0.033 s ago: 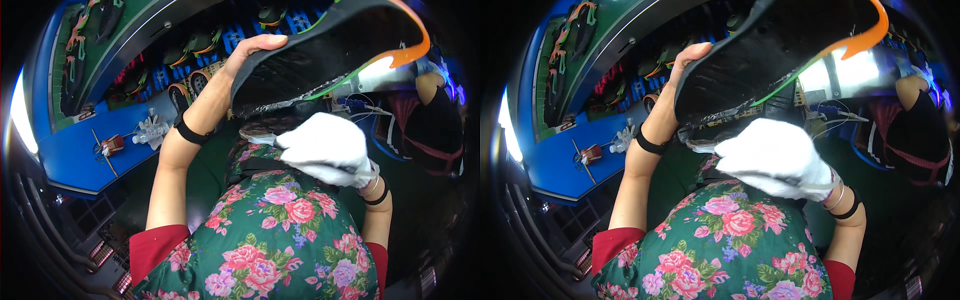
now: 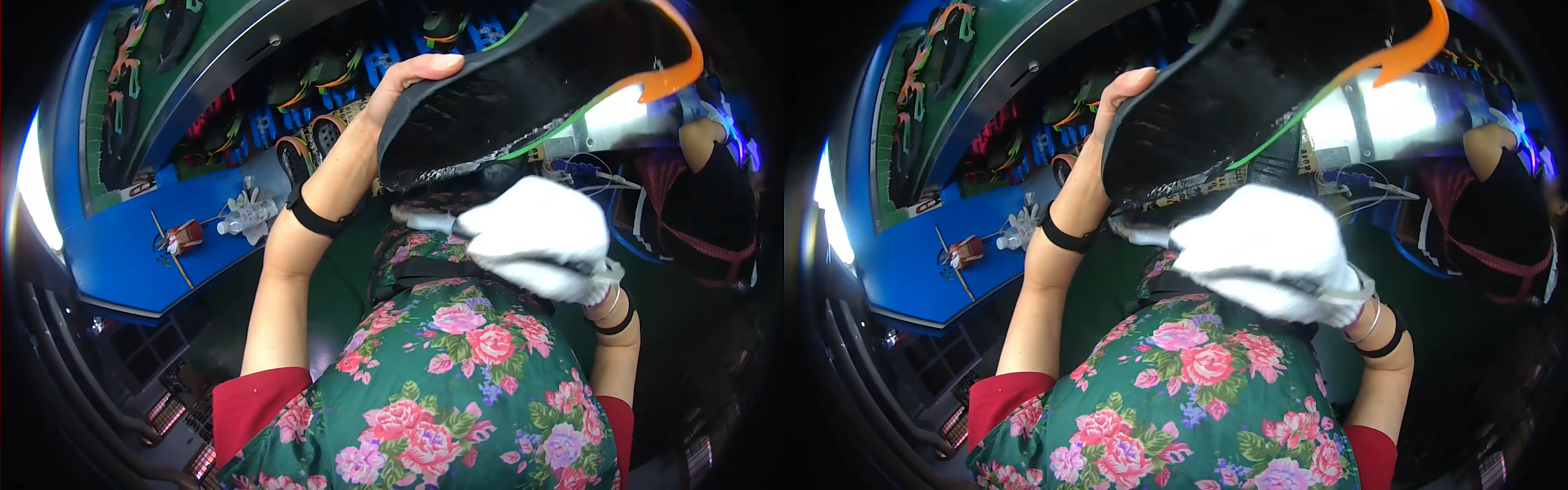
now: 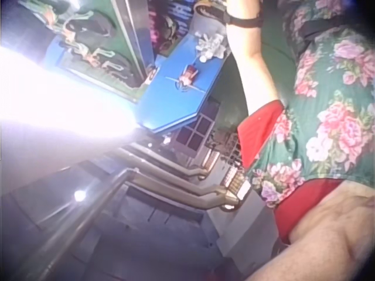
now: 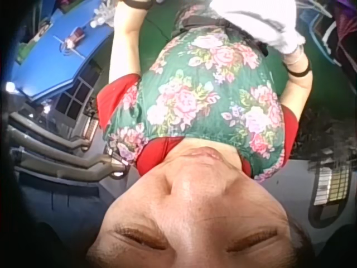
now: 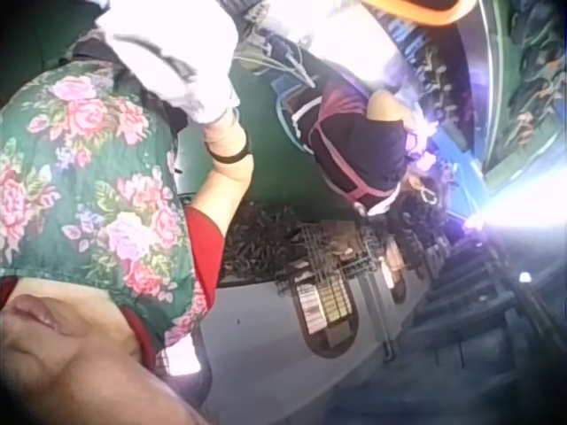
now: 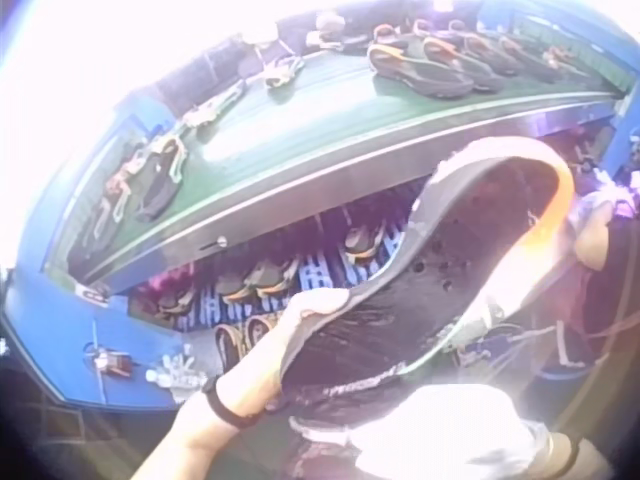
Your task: Using a brush to apply glue or adhesive to the edges and surfaces of shoe outsoles at a factory workstation.
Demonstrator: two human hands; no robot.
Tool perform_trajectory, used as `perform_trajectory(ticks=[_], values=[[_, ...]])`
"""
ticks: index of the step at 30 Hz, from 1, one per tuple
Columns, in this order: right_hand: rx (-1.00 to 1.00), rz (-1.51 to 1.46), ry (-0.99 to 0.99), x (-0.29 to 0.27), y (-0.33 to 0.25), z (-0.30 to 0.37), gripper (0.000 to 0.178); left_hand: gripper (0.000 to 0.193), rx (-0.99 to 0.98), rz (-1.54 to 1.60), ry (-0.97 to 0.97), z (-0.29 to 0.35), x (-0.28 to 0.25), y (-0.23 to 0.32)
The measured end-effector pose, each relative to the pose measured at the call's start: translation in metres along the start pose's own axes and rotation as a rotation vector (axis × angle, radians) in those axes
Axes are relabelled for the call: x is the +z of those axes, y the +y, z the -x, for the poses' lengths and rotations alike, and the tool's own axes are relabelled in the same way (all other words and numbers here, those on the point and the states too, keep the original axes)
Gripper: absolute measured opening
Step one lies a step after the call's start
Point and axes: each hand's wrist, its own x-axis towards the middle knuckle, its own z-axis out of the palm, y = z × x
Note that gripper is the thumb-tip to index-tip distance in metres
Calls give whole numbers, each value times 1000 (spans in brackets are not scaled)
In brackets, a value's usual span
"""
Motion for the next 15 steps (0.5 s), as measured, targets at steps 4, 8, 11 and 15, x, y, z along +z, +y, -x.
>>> perform_trajectory(ticks=[4,8,11,15], values=[[50,259,189,10,-2,-9,19,41,172,75,-117,-6,-7,-3],[171,-106,204,15,-3,-5,18,44,240,29,-1,-10,-28,-4],[235,-10,373,19,-2,-8,16,49,209,27,30,-17,-34,-6],[292,-236,232,23,-4,-7,16,92,191,-57,53,-16,-31,-11]])
